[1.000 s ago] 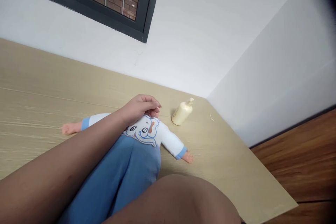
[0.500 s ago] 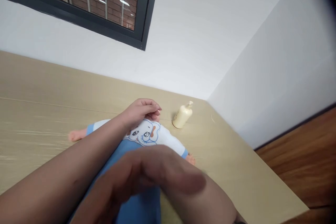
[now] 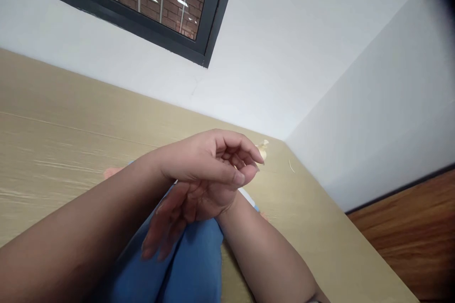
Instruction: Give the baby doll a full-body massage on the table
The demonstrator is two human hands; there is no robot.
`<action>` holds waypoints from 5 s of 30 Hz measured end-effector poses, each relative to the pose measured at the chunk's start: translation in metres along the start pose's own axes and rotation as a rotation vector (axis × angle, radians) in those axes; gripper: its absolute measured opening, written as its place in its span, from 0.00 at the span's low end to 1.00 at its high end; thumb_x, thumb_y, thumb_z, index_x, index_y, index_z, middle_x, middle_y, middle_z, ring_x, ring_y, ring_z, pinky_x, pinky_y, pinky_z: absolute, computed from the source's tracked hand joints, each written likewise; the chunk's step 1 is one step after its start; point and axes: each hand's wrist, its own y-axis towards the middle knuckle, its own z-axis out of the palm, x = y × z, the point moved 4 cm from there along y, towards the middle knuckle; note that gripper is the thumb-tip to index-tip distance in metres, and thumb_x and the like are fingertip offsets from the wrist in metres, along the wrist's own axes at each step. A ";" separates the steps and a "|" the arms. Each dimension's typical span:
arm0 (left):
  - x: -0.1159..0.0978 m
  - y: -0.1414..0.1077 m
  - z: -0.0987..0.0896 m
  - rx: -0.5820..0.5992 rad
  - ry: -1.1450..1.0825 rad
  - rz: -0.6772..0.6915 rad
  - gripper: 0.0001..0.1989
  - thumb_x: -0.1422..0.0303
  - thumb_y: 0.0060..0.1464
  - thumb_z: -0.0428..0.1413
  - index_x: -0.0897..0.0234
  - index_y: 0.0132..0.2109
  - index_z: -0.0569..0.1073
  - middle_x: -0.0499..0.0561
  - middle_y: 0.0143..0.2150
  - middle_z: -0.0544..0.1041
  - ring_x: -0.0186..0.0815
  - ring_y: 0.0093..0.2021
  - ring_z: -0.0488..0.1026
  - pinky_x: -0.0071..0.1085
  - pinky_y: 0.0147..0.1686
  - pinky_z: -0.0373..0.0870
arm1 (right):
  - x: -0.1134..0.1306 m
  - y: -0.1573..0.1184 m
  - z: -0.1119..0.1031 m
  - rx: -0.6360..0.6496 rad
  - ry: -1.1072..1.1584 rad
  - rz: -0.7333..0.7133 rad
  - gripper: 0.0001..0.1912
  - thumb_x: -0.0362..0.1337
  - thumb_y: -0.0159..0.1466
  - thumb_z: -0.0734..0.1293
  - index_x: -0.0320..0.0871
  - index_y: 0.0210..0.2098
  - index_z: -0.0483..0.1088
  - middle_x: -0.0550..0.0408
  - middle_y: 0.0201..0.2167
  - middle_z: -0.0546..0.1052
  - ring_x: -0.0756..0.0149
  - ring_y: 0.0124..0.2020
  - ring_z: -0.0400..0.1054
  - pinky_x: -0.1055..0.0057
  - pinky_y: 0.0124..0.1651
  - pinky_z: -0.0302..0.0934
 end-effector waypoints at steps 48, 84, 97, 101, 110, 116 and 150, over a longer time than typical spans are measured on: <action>0.011 0.005 0.002 -0.089 -0.121 -0.137 0.05 0.76 0.50 0.66 0.67 0.33 0.76 0.54 0.36 0.82 0.42 0.47 0.80 0.32 0.42 0.77 | -0.013 0.022 -0.022 0.452 0.297 0.072 0.53 0.81 0.39 0.61 0.41 0.40 0.76 0.38 0.47 0.81 0.41 0.53 0.75 0.36 0.58 0.66; 0.009 0.006 0.003 -0.181 0.020 -0.194 0.03 0.76 0.43 0.65 0.66 0.30 0.80 0.53 0.33 0.82 0.39 0.36 0.80 0.28 0.31 0.75 | -0.005 0.016 -0.011 0.262 0.276 0.136 0.50 0.74 0.59 0.35 0.41 0.37 0.69 0.42 0.42 0.81 0.52 0.49 0.77 0.39 0.54 0.65; 0.011 0.005 0.003 -0.156 -0.056 -0.179 0.05 0.80 0.44 0.63 0.66 0.29 0.79 0.52 0.31 0.81 0.35 0.34 0.78 0.25 0.29 0.73 | 0.004 0.008 -0.008 0.416 0.312 0.056 0.54 0.81 0.40 0.60 0.40 0.44 0.74 0.38 0.49 0.79 0.43 0.56 0.73 0.38 0.60 0.62; 0.012 0.006 0.003 -0.161 -0.069 -0.164 0.06 0.81 0.44 0.62 0.66 0.29 0.79 0.52 0.31 0.81 0.35 0.34 0.78 0.25 0.30 0.73 | 0.000 0.010 -0.009 0.325 0.336 0.095 0.50 0.80 0.44 0.57 0.42 0.42 0.71 0.37 0.47 0.79 0.45 0.54 0.74 0.39 0.58 0.64; 0.013 0.004 0.002 -0.166 -0.082 -0.139 0.07 0.81 0.43 0.62 0.66 0.28 0.78 0.52 0.32 0.82 0.37 0.36 0.79 0.28 0.33 0.74 | -0.001 0.008 -0.011 0.321 0.256 -0.030 0.56 0.82 0.41 0.57 0.38 0.44 0.70 0.32 0.47 0.78 0.39 0.53 0.73 0.36 0.55 0.65; 0.014 0.006 0.001 -0.153 -0.114 -0.114 0.07 0.81 0.45 0.63 0.67 0.29 0.77 0.52 0.32 0.82 0.38 0.39 0.79 0.31 0.40 0.75 | -0.003 0.006 -0.011 0.337 0.271 -0.044 0.61 0.84 0.33 0.56 0.41 0.45 0.71 0.34 0.48 0.78 0.41 0.54 0.73 0.37 0.57 0.64; 0.012 0.006 0.001 -0.191 -0.098 -0.135 0.06 0.79 0.42 0.66 0.68 0.28 0.77 0.54 0.33 0.81 0.41 0.39 0.80 0.31 0.38 0.76 | 0.004 0.001 -0.006 0.251 0.249 0.034 0.58 0.84 0.36 0.47 0.46 0.43 0.73 0.43 0.47 0.81 0.47 0.54 0.74 0.41 0.60 0.63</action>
